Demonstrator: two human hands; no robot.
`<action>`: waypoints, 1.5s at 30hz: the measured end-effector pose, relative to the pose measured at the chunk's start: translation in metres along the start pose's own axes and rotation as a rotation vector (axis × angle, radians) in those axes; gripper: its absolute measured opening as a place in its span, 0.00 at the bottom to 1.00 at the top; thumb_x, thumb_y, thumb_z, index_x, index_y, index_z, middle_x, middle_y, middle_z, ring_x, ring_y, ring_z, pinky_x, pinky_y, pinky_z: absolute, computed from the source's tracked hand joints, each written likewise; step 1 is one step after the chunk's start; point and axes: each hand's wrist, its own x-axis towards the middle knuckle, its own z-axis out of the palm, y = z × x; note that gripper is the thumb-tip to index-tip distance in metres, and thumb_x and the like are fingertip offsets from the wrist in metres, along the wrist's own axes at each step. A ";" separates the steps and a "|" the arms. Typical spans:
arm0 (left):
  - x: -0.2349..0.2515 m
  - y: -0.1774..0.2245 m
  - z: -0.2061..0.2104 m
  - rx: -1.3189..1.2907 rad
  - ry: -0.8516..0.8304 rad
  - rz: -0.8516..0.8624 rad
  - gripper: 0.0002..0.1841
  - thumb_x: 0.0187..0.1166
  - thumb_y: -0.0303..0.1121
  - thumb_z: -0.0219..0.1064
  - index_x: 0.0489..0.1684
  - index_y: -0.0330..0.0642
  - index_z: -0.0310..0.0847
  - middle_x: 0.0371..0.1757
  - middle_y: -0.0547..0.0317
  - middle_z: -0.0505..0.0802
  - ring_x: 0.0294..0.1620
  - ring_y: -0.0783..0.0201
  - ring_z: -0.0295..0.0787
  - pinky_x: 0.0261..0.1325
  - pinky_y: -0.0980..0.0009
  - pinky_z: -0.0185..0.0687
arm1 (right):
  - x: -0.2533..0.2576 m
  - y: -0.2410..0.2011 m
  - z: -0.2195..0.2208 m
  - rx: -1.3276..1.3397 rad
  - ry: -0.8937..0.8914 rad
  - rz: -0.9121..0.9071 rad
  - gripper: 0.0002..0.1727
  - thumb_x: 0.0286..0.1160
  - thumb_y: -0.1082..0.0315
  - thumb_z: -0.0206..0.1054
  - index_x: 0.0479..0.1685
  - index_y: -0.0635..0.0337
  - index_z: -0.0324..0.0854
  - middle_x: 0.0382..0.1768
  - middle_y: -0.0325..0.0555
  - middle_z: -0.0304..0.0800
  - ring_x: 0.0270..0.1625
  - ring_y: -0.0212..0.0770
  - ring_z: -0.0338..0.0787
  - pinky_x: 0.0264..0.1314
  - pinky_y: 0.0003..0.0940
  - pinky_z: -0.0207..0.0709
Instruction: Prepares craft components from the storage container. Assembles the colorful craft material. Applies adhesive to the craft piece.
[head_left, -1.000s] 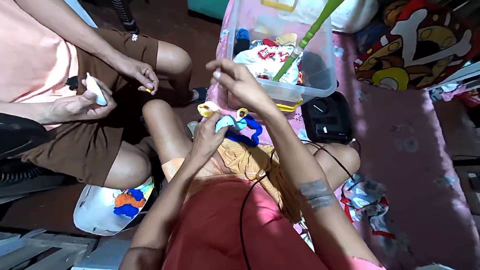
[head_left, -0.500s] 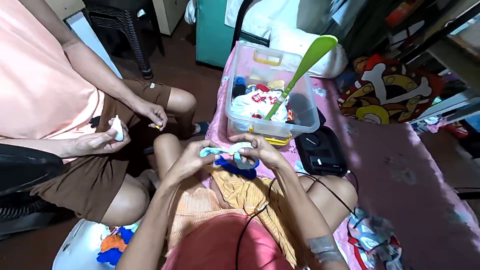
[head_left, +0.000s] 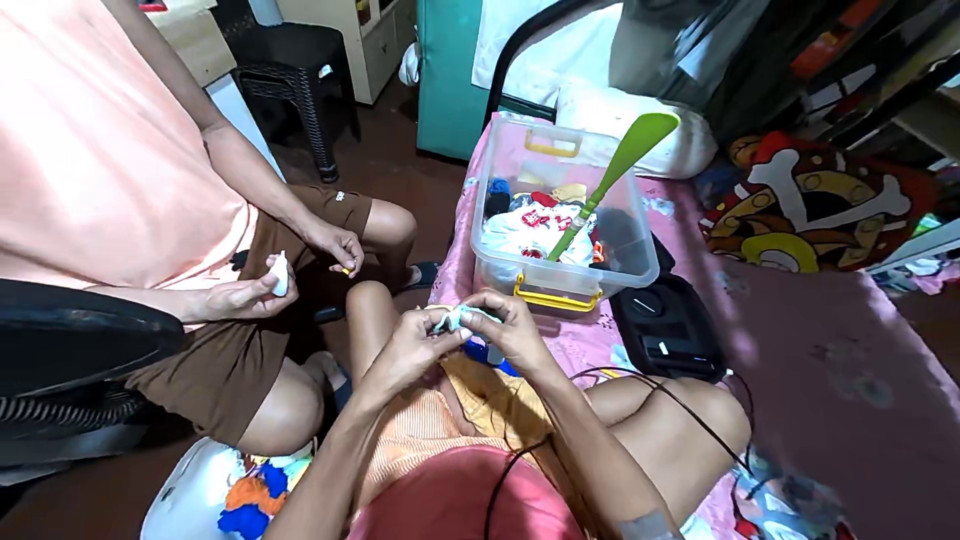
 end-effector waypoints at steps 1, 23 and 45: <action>-0.003 0.000 -0.007 0.032 0.000 0.009 0.08 0.72 0.29 0.73 0.44 0.38 0.87 0.37 0.71 0.92 0.35 0.81 0.88 0.43 0.81 0.86 | 0.001 -0.001 0.002 -0.046 0.016 0.002 0.07 0.75 0.73 0.68 0.42 0.68 0.89 0.43 0.43 0.91 0.45 0.26 0.88 0.52 0.23 0.83; -0.034 -0.011 -0.058 0.293 0.230 0.218 0.06 0.77 0.30 0.69 0.39 0.41 0.91 0.36 0.70 0.94 0.33 0.84 0.86 0.39 0.86 0.83 | 0.031 -0.010 0.027 -0.133 -0.455 0.153 0.09 0.81 0.69 0.65 0.42 0.67 0.88 0.31 0.36 0.88 0.32 0.19 0.82 0.39 0.18 0.76; -0.051 -0.012 -0.075 0.701 0.428 0.488 0.12 0.84 0.36 0.60 0.41 0.39 0.89 0.36 0.57 0.91 0.36 0.72 0.86 0.44 0.79 0.80 | 0.052 -0.021 0.069 -0.151 -0.469 0.106 0.09 0.78 0.71 0.65 0.38 0.66 0.89 0.32 0.35 0.90 0.33 0.17 0.83 0.40 0.17 0.77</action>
